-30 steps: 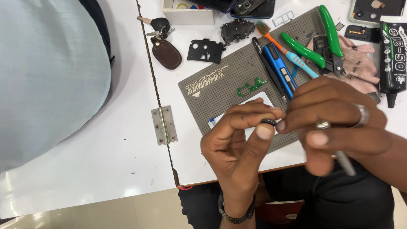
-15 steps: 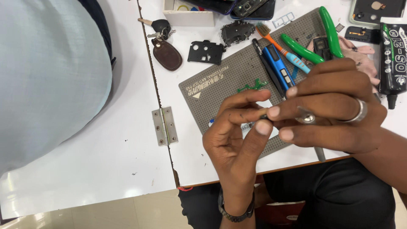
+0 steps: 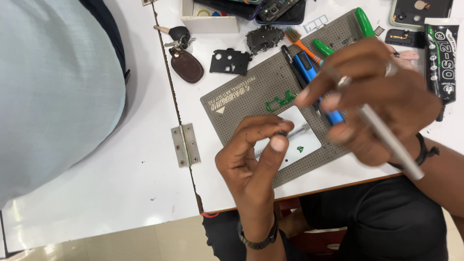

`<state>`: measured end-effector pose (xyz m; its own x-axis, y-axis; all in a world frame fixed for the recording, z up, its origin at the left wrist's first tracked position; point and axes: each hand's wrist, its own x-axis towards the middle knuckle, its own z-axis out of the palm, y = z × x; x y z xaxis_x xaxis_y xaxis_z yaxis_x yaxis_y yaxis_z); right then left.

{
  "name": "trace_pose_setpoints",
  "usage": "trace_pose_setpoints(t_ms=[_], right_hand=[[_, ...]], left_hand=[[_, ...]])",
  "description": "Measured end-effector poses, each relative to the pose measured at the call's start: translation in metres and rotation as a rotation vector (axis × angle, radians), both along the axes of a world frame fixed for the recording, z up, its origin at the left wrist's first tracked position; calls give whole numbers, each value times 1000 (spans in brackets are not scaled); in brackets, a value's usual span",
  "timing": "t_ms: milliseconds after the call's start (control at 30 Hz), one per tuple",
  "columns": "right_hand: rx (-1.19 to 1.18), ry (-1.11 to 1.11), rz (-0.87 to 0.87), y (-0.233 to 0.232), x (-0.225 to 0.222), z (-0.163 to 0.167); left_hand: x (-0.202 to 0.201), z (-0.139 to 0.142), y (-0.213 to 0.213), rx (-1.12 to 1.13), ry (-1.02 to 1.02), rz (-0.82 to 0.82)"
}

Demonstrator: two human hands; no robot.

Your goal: The person sits at a repair bench holding a small black phone component, using tweezers and a metal pick tool to scrape and reposition parts of it, and brushing it with a toothbrush. They continue picking and working on the component with the metal tool throughout the episode.

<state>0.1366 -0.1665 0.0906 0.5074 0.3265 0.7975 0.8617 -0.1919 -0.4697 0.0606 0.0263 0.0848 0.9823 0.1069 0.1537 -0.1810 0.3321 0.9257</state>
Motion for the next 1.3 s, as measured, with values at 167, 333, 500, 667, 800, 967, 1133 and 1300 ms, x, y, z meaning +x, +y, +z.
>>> trace_pose_setpoints(t_ms=[167, 333, 500, 667, 800, 967, 1133, 1300], right_hand=[[106, -28, -124, 2, 13, -8], [-100, -349, -226, 13, 27, -10], [-96, -316, -197, 21, 24, 5], [-80, -375, -140, 34, 10, 33], [-56, -362, -138, 37, -3, 50], [-65, -386, -150, 38, -16, 65], [-65, -403, -162, 40, -22, 71], [-77, -377, -178, 41, -23, 72]], left_hand=[[5, -5, -7, 170, -31, 173], [1, 11, -11, 349, -143, 351], [1, 14, 3, 648, -120, 524], [-4, -7, 36, 1089, -106, 731], [-4, -14, 39, 1059, -44, 756], [-13, 3, 29, 1160, -139, 794], [-17, 17, 19, 1294, -250, 779], [-20, 20, 21, 1300, -190, 768]])
